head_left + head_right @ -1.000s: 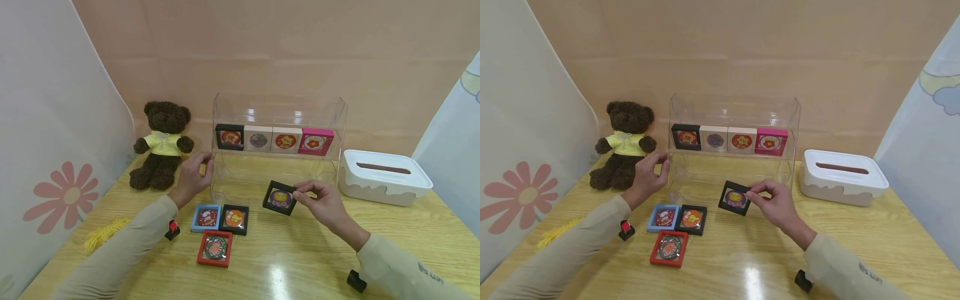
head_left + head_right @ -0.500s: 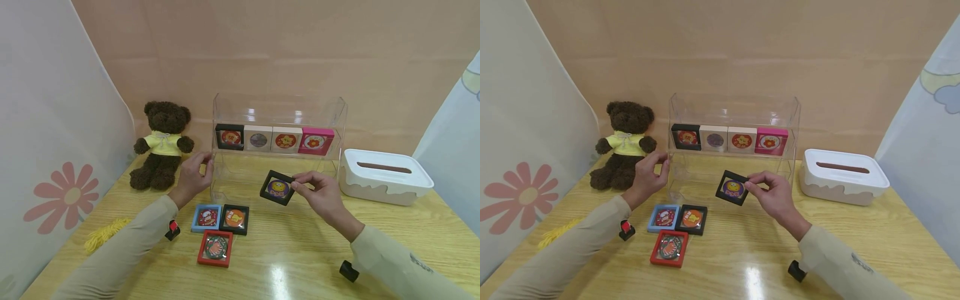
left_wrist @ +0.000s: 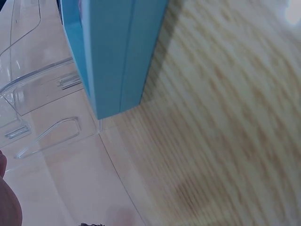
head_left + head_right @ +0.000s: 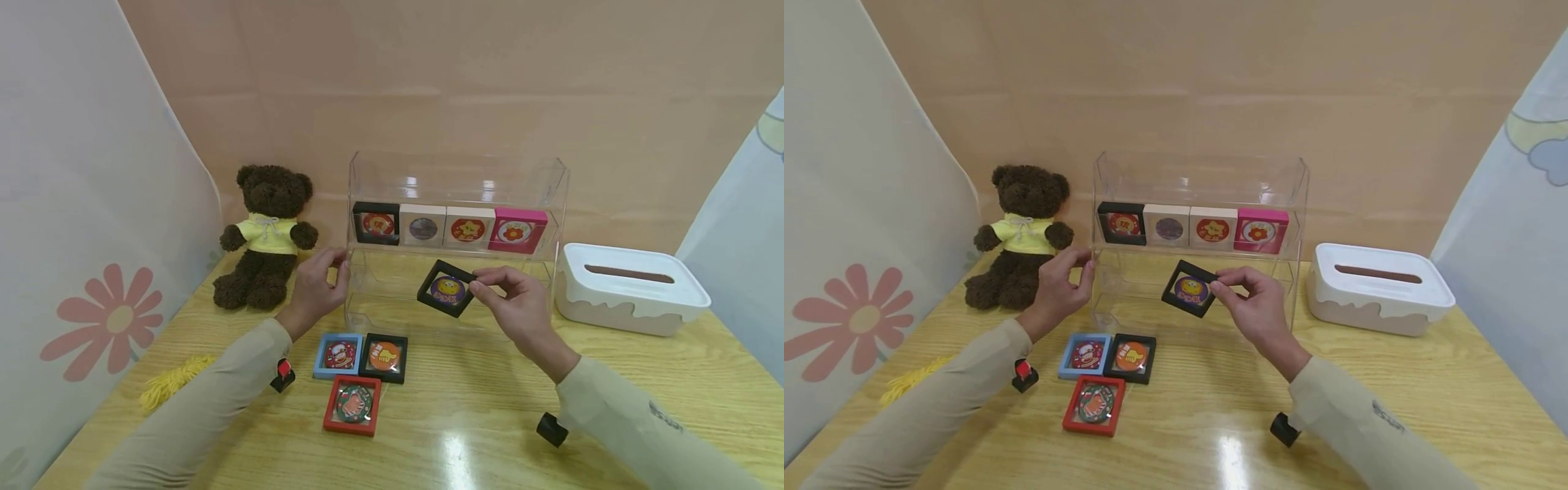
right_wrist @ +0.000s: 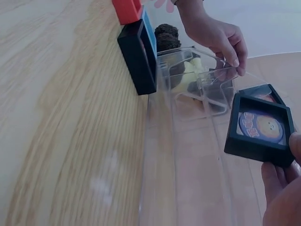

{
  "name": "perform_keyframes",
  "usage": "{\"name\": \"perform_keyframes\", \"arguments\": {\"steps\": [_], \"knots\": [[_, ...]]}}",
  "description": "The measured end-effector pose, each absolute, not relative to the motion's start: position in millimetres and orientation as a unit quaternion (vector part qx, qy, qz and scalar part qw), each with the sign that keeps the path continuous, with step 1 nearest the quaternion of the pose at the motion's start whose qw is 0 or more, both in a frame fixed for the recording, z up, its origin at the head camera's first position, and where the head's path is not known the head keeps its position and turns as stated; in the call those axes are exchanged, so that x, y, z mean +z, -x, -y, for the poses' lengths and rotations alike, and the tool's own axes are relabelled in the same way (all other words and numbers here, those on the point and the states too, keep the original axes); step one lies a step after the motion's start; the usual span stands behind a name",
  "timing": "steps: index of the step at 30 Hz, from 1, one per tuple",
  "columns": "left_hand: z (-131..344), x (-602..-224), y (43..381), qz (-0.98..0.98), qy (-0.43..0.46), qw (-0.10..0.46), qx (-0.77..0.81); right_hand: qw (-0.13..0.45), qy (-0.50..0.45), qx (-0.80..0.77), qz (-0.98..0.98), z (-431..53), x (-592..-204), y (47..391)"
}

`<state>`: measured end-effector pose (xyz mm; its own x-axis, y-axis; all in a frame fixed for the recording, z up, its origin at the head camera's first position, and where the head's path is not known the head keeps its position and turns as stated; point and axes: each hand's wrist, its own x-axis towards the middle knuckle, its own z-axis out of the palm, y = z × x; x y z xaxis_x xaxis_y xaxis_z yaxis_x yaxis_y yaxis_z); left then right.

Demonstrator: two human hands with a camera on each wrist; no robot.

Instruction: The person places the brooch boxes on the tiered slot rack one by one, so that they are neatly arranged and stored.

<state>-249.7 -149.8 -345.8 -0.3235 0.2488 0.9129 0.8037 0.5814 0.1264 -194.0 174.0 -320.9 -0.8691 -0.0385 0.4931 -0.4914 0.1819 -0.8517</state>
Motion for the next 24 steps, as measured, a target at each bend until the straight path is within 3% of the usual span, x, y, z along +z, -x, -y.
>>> {"name": "perform_keyframes", "arguments": {"steps": [24], "knots": [[149.0,-345.2,249.3,0.754,0.349,0.470,-0.298,0.248,-0.186,0.676,0.669,-130.9,-305.8,211.1]]}}
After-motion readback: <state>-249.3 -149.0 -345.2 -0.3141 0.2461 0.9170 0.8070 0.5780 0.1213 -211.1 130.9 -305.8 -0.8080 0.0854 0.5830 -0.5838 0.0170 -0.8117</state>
